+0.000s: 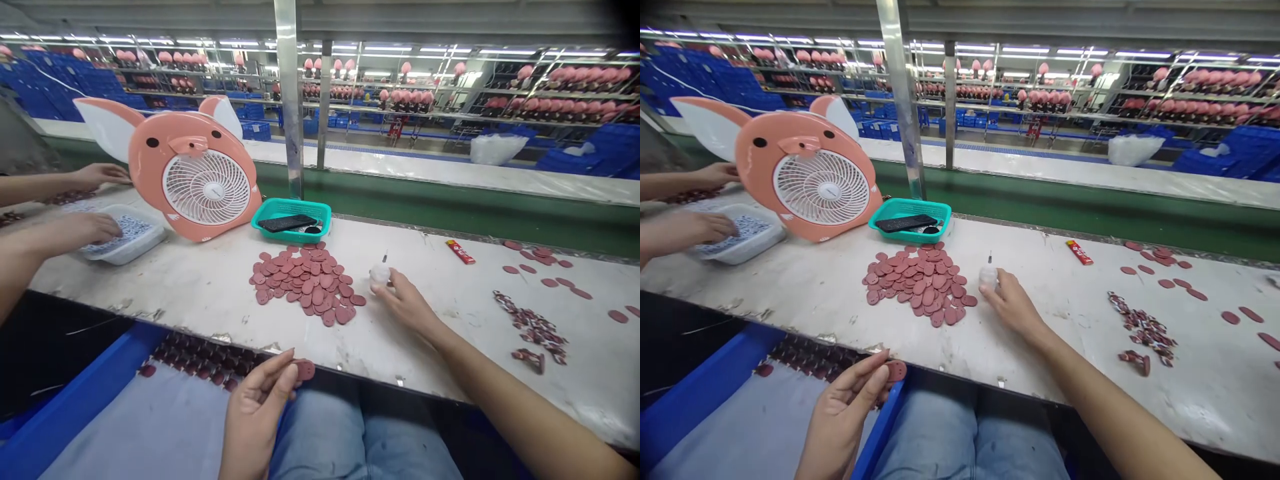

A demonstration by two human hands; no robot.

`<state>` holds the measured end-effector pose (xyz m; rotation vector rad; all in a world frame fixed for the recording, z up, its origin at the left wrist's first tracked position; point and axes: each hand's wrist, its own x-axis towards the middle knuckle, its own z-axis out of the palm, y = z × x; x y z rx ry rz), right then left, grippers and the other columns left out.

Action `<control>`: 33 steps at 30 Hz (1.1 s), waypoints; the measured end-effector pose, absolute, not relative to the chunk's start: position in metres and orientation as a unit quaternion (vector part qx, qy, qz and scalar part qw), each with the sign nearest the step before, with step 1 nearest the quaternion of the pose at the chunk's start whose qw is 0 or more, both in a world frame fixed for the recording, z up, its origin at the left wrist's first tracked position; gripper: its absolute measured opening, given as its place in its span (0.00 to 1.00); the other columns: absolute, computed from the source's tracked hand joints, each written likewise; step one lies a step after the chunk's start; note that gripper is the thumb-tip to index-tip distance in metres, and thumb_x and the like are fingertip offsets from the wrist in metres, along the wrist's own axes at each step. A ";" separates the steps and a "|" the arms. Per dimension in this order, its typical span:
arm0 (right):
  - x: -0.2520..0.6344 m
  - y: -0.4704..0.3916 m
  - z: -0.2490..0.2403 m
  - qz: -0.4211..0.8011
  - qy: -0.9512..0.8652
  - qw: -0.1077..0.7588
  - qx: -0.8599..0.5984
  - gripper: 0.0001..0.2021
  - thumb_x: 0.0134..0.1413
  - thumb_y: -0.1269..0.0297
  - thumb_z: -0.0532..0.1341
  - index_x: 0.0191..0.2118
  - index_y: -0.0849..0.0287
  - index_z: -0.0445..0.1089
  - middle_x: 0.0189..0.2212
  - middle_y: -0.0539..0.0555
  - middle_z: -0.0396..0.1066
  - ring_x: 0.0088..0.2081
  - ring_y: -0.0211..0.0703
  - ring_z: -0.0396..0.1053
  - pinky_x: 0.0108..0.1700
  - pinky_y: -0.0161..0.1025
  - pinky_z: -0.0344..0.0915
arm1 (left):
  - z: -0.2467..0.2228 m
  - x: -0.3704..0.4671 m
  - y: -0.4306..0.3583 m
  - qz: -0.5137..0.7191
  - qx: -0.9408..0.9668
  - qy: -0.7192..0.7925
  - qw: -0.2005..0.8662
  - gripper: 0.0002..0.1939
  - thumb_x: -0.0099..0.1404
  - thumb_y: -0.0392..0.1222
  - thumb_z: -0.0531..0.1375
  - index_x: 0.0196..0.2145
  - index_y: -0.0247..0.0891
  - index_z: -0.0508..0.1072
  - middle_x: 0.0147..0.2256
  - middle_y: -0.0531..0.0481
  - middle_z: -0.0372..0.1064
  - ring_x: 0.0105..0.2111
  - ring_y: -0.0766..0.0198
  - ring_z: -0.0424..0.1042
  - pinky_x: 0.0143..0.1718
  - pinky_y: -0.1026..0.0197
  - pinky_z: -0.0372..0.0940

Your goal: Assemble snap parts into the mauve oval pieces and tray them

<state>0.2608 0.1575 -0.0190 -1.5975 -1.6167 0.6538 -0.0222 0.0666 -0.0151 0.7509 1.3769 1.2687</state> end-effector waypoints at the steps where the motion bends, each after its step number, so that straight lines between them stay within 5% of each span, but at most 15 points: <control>1: 0.254 0.149 -0.015 0.279 -0.623 0.400 -0.612 0.17 0.66 0.50 0.57 0.47 0.60 0.67 0.42 0.55 0.71 0.43 0.46 0.71 0.45 0.47 0.70 | -0.010 -0.018 0.063 0.534 0.297 0.572 0.548 0.20 0.48 0.52 0.75 0.37 0.40 0.84 0.30 0.44 0.84 0.29 0.58 0.79 0.28 0.65 0.70; 5: 0.208 0.095 -0.002 0.399 -0.592 0.440 -0.544 0.23 0.59 0.40 0.57 0.43 0.56 0.61 0.29 0.48 0.67 0.22 0.36 0.63 0.21 0.34 0.64 | 0.004 -0.005 0.052 0.541 0.290 0.555 0.561 0.18 0.46 0.52 0.76 0.33 0.41 0.84 0.26 0.44 0.83 0.25 0.60 0.77 0.28 0.64 0.70; 12: 0.148 0.035 0.001 0.674 -0.341 0.482 -0.444 0.23 0.53 0.49 0.69 0.45 0.52 0.58 0.29 0.44 0.67 0.16 0.25 0.55 0.17 0.26 0.51 | 0.006 0.008 0.037 0.552 0.322 0.459 0.617 0.16 0.42 0.53 0.77 0.29 0.45 0.86 0.25 0.49 0.77 0.26 0.63 0.74 0.31 0.64 0.69; 16: 0.144 0.033 0.001 0.681 -0.312 0.487 -0.449 0.28 0.52 0.46 0.69 0.49 0.51 0.56 0.27 0.44 0.66 0.18 0.29 0.58 0.16 0.25 0.54 | -0.004 0.009 0.034 0.564 0.297 0.399 0.659 0.19 0.40 0.52 0.79 0.31 0.44 0.86 0.27 0.52 0.72 0.27 0.66 0.71 0.30 0.66 0.68; 20: 0.162 0.032 -0.001 0.632 -0.368 0.451 -0.512 0.31 0.55 0.40 0.64 0.56 0.45 0.51 0.29 0.45 0.68 0.22 0.36 0.62 0.19 0.29 0.61 | -0.005 0.004 0.033 0.574 0.222 0.417 0.669 0.18 0.45 0.52 0.77 0.33 0.45 0.84 0.36 0.48 0.80 0.35 0.61 0.76 0.28 0.67 0.69; 25: 0.191 0.025 0.007 0.483 -0.403 0.470 -0.619 0.24 0.43 0.48 0.74 0.45 0.51 0.71 0.37 0.52 0.72 0.34 0.43 0.68 0.34 0.35 0.67 | -0.001 -0.002 0.035 0.568 0.108 0.424 0.697 0.18 0.45 0.50 0.78 0.33 0.42 0.83 0.30 0.49 0.81 0.28 0.65 0.76 0.23 0.69 0.69; 29: 0.192 0.018 0.019 0.546 -0.237 0.573 -0.563 0.28 0.38 0.45 0.75 0.44 0.53 0.74 0.20 0.45 0.60 0.20 0.32 0.55 0.24 0.31 0.58 | 0.001 0.002 0.035 0.554 0.078 0.426 0.711 0.23 0.43 0.54 0.77 0.36 0.41 0.84 0.28 0.51 0.81 0.27 0.67 0.76 0.21 0.70 0.69; 31: 0.184 0.014 0.022 0.557 -0.196 0.614 -0.525 0.27 0.40 0.40 0.72 0.42 0.53 0.73 0.17 0.42 0.52 0.17 0.28 0.48 0.20 0.28 0.50 | 0.002 0.004 0.034 0.546 0.079 0.425 0.718 0.24 0.43 0.54 0.77 0.36 0.42 0.84 0.28 0.51 0.81 0.26 0.67 0.76 0.21 0.71 0.69; 33: 0.174 0.010 0.022 0.535 -0.214 0.644 -0.503 0.26 0.41 0.38 0.71 0.40 0.52 0.73 0.18 0.43 0.55 0.17 0.28 0.50 0.20 0.29 0.49 | 0.003 0.006 0.033 0.541 0.087 0.428 0.719 0.24 0.41 0.54 0.78 0.36 0.43 0.84 0.27 0.51 0.81 0.25 0.67 0.76 0.21 0.71 0.69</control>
